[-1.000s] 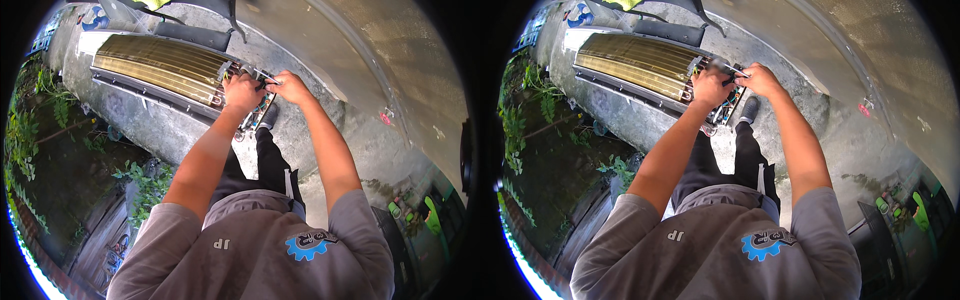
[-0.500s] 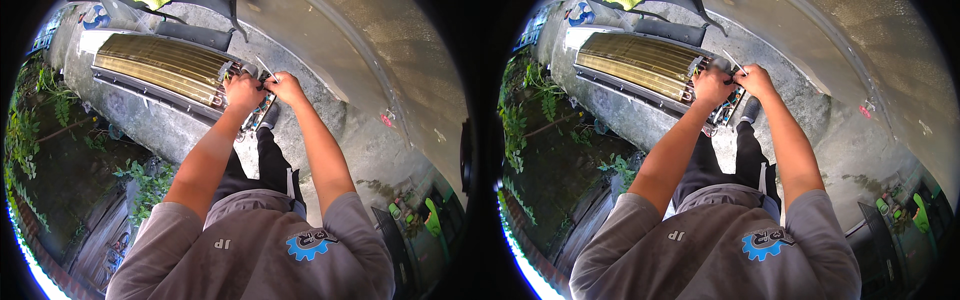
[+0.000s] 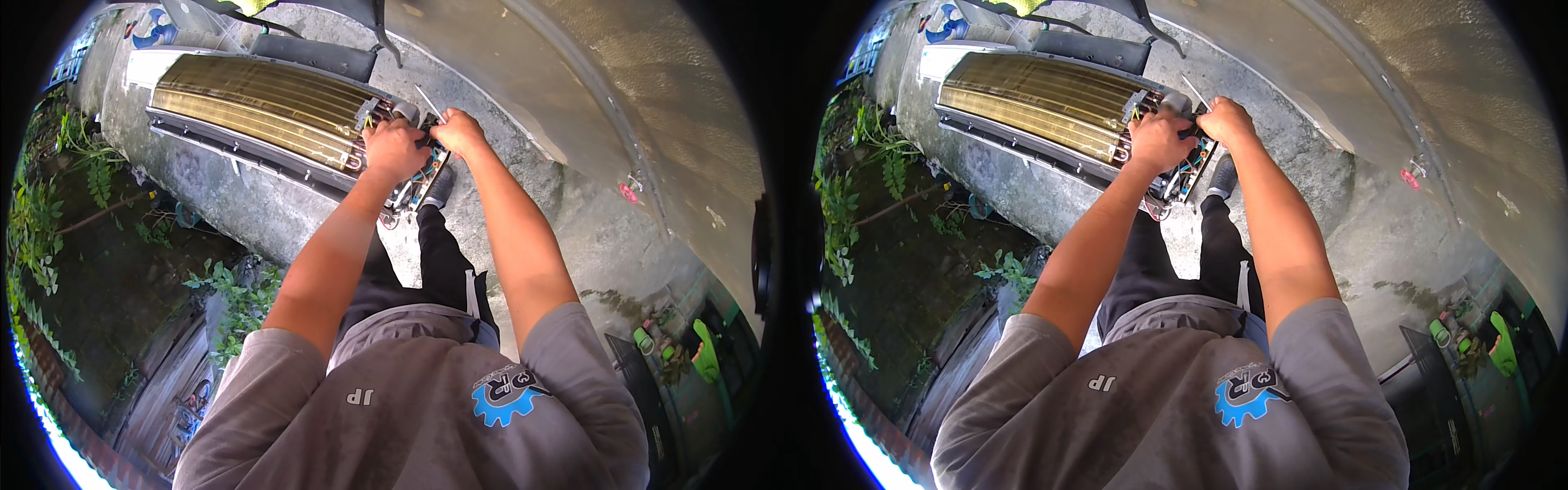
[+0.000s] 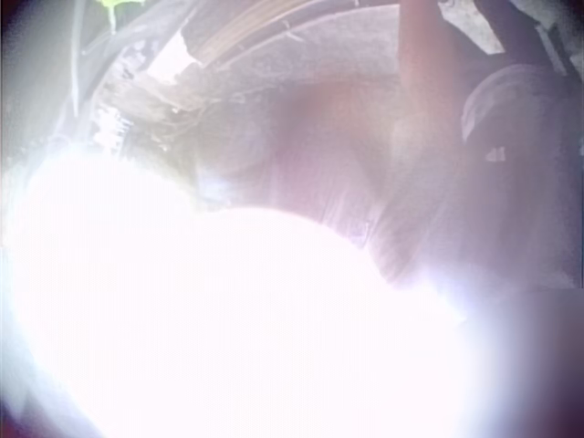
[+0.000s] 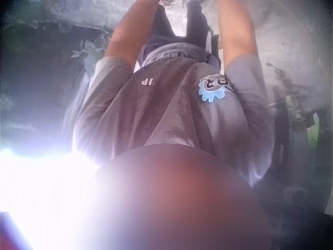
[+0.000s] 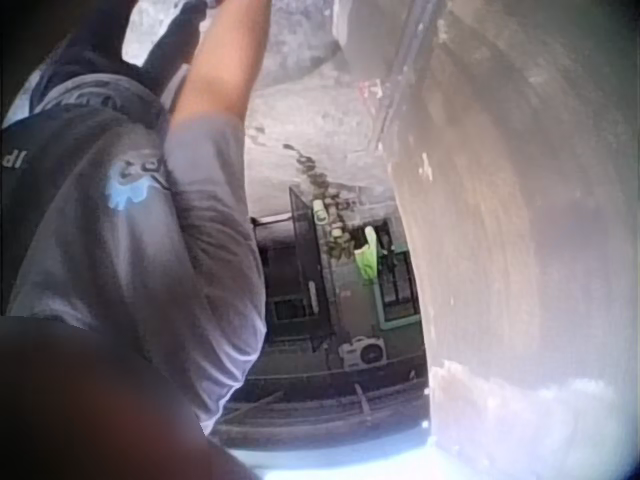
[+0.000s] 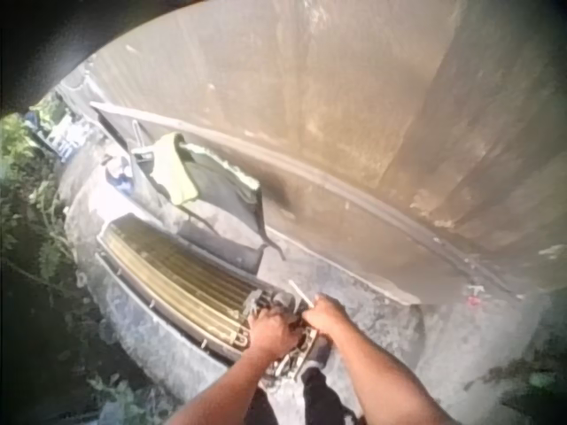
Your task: The person uses a screwdriver to tighten screws on the internal wiring and components of a disassembled air conditioner unit. They work on multiple connection points and then secure a white plastic cover over the wiring area.
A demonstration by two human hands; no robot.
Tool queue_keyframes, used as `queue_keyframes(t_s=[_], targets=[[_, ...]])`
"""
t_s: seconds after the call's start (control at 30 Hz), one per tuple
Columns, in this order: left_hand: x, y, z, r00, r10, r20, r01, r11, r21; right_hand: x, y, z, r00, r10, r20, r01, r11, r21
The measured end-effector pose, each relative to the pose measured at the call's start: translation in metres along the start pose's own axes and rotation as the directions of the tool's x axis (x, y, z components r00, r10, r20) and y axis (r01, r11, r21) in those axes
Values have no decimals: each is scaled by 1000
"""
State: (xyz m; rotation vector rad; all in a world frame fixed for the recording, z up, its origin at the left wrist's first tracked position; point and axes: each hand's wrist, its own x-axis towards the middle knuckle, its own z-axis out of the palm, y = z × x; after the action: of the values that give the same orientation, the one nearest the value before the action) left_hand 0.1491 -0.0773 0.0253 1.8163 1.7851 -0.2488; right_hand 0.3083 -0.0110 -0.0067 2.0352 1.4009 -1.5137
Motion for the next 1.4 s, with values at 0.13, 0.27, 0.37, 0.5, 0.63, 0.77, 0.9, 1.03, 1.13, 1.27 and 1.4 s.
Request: queue_keyframes(t_s=[0.13,0.27,0.37,0.5,0.63,0.77,0.9,1.03,1.13,1.27,1.4], targets=[[2,-2,1,1000,12,11,-13,1000,23,-3,-5,-1,997,-36,-68,29,995,-99],[4,-9,-2,995,83,56,-86,995,51,2,-7,-1,995,-79,-67,63,976,-211],[7,-13,-5,990,104,98,-111,992,61,14,-4,1,995,-89,-35,81,982,-168],[6,-9,-7,992,78,94,-81,996,28,26,20,2,988,-139,68,128,980,153],[7,-5,-11,994,40,103,-42,999,15,33,23,5,982,-163,90,130,946,296],[17,-14,-22,956,134,259,-136,991,-11,33,7,8,997,-76,-6,75,997,-34],[20,-31,-29,906,282,314,-293,956,-13,28,6,13,988,-125,-87,110,981,-157],[23,-38,-26,887,343,309,-344,938,-54,31,24,9,995,-95,34,87,979,183],[21,-42,-23,893,365,263,-352,931,-99,32,37,7,983,-153,100,105,920,378],[18,-42,-20,907,368,204,-361,930,-75,28,41,9,984,-154,85,104,900,424],[16,-39,-21,916,344,204,-328,938,-108,27,42,10,984,-167,61,125,892,435]])
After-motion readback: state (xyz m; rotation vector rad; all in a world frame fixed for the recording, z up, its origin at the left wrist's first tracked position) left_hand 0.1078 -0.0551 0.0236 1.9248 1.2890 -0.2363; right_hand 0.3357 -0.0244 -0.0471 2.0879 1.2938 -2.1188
